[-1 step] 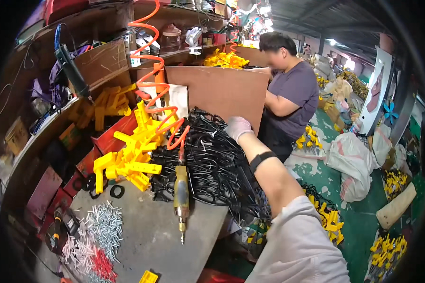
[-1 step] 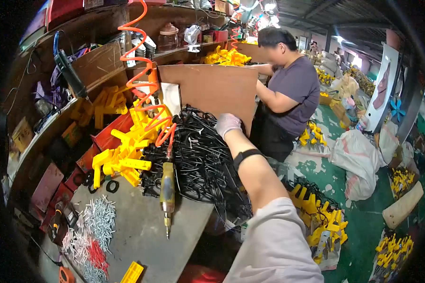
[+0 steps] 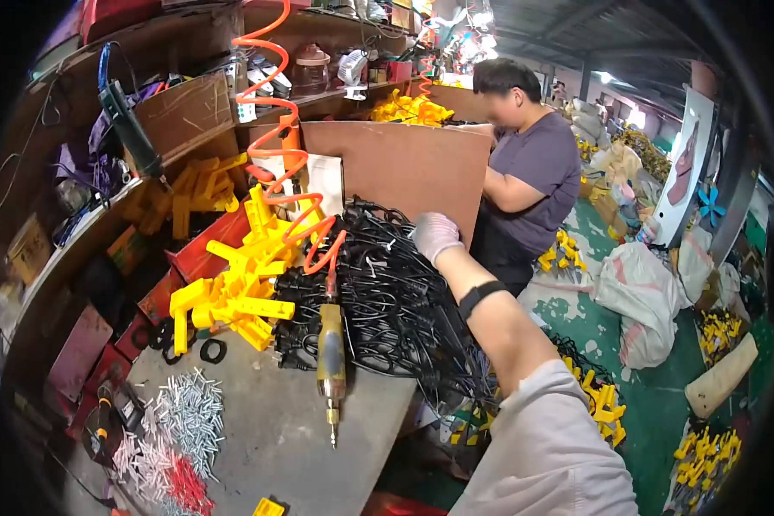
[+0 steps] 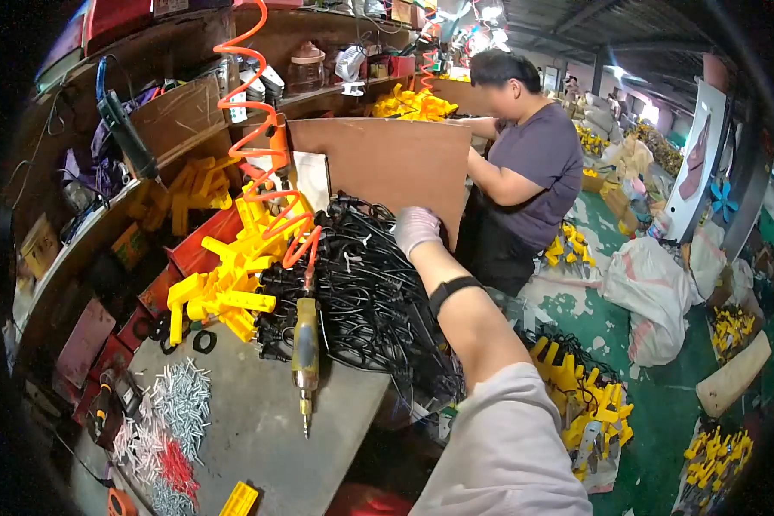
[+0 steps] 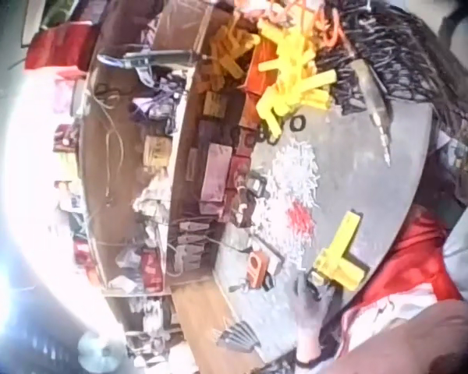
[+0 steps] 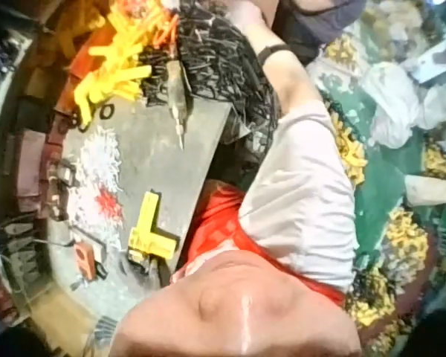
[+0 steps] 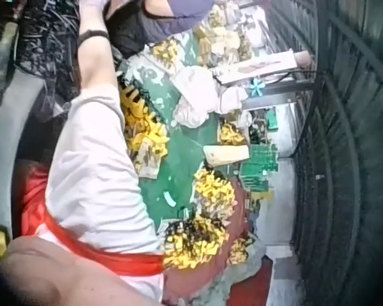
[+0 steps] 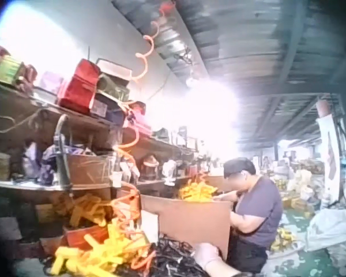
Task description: The worker is assembling a yellow handheld power tool or industrial component by wiring, screwing parts together, and soldering.
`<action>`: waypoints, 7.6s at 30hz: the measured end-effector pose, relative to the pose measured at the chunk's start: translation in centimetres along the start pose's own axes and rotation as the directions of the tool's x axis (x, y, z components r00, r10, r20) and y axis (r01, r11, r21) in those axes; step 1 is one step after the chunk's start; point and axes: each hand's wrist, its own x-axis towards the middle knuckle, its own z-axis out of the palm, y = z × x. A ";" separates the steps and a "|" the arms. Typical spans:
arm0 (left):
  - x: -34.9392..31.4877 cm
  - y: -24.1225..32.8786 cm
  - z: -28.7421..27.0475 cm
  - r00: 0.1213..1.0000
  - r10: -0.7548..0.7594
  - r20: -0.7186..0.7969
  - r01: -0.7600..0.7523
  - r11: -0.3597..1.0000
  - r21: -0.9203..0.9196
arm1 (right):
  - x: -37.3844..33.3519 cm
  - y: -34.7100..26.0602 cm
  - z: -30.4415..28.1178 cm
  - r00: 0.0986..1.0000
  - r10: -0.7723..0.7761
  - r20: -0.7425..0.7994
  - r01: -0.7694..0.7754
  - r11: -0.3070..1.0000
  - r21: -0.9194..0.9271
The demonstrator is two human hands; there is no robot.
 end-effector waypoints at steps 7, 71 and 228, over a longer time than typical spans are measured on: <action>-1.1 -0.5 -1.7 0.948 -0.188 0.258 0.173 0.982 0.081 | -1.8 1.3 -2.7 0.977 0.009 -0.215 0.059 0.950 0.307; 6.1 3.7 -2.9 0.849 -0.508 0.142 0.505 0.706 -0.497 | -45.6 -24.5 -7.9 0.423 -0.842 0.335 -0.275 0.233 0.933; 5.6 6.0 -5.0 0.967 -0.223 0.119 0.235 0.968 -0.091 | -44.2 -23.5 -6.0 -0.223 -0.950 -0.217 0.280 -0.276 0.919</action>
